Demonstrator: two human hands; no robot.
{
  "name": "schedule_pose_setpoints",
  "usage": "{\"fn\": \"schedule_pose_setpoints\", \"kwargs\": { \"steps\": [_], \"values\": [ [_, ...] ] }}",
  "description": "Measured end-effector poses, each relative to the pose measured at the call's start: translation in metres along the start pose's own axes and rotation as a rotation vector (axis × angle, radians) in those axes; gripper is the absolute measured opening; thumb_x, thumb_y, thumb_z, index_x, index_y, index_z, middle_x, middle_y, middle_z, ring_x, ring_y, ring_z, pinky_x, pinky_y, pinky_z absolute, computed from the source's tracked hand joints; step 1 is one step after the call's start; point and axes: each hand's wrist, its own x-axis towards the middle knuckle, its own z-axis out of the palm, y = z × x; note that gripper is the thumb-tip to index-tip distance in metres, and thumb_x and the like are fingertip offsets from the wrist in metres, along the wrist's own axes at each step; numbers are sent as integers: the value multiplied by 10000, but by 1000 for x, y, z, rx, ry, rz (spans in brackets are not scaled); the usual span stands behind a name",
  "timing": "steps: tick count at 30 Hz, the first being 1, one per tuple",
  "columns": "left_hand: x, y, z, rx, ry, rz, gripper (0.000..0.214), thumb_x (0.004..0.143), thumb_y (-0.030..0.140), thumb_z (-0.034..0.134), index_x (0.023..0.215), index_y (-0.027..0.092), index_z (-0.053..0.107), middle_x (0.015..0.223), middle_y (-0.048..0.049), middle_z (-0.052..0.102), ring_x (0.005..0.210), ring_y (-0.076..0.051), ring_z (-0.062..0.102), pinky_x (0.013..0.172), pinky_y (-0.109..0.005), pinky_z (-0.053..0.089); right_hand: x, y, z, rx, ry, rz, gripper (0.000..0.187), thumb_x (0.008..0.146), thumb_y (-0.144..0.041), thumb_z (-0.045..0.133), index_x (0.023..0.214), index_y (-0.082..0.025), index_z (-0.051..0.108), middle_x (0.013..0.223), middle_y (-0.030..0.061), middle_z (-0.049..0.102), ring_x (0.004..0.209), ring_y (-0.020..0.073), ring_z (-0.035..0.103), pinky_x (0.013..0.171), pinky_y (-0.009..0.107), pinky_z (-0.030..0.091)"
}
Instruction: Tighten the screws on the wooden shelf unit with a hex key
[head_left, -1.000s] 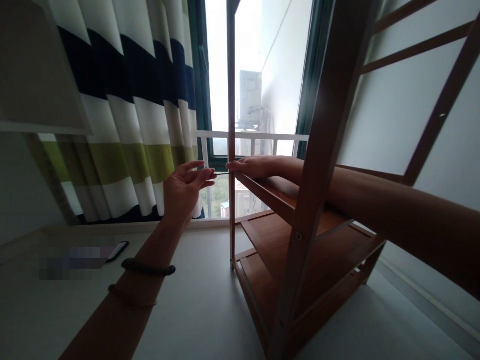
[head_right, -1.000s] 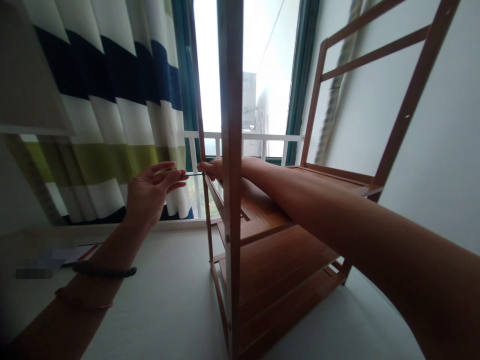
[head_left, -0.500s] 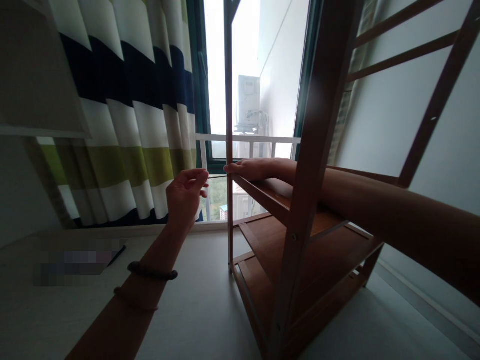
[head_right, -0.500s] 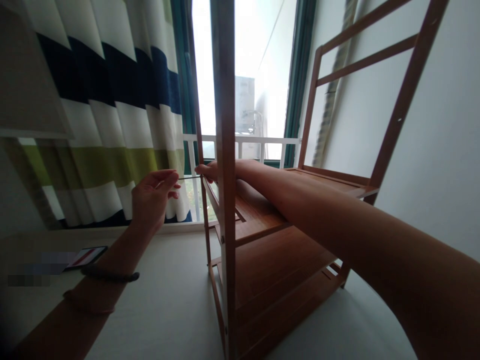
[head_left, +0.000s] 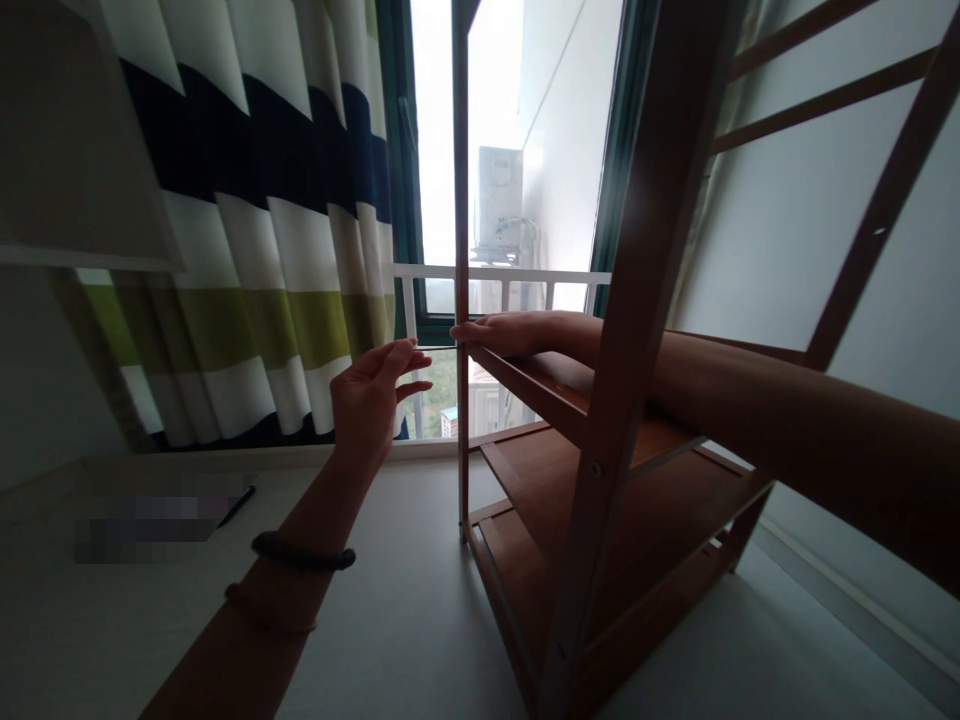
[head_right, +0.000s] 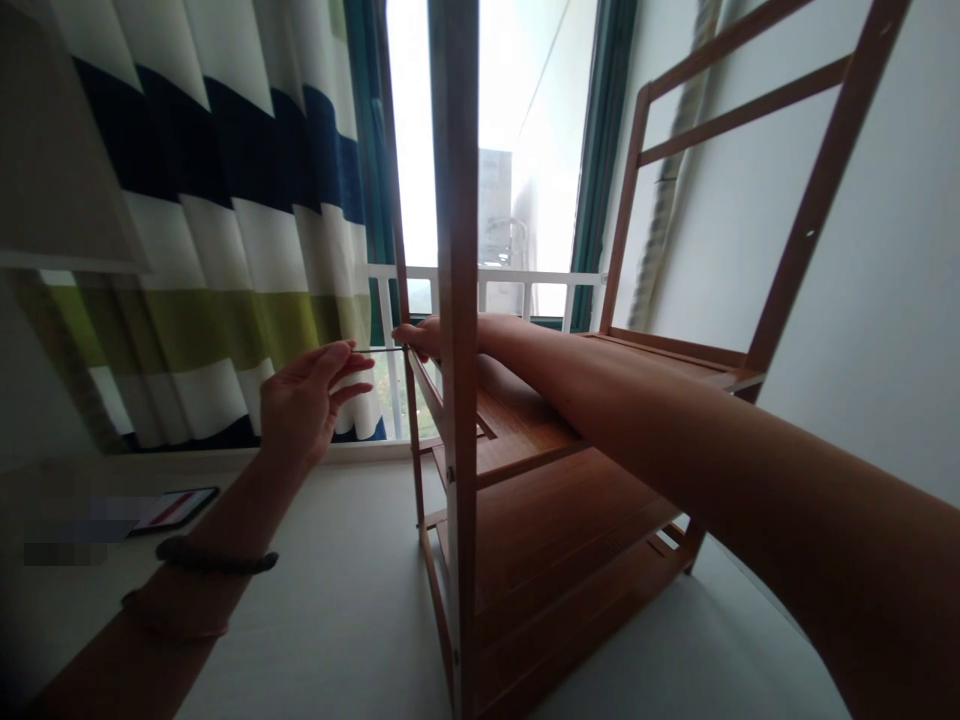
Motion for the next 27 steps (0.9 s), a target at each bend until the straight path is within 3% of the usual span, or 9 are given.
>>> {"fn": "schedule_pose_setpoints", "kwargs": {
  "steps": [6,13,20,27],
  "values": [
    [-1,4,-6,34,-41,-58,292,657,347,700,872,155,652,832,-50,678,806,-168,648,579,-227,541,-25,-6,-1,-3,8,-18,264,870,-374,386,946,-264,614,982,29,648,1003,267,565,817,380,491],
    [7,1,-12,-54,-151,-312,308,643,389,712,851,166,667,914,-61,682,795,-144,642,532,-178,491,-34,-4,0,33,68,-43,267,904,-317,326,963,-283,584,1045,-25,625,1021,193,547,813,280,478],
    [5,-3,-21,96,-196,-282,370,656,477,673,866,171,670,945,-93,677,771,-157,632,515,-200,468,-11,-8,1,32,49,-11,277,907,-258,313,945,-257,588,881,-2,645,900,201,577,784,295,465],
    [6,-4,-20,213,-134,-133,311,624,385,721,858,183,689,841,-68,679,657,-138,609,468,-204,468,-23,-4,-1,-35,111,-73,247,898,-322,366,928,-262,603,881,-3,647,915,197,572,795,290,465]
  ]
}}
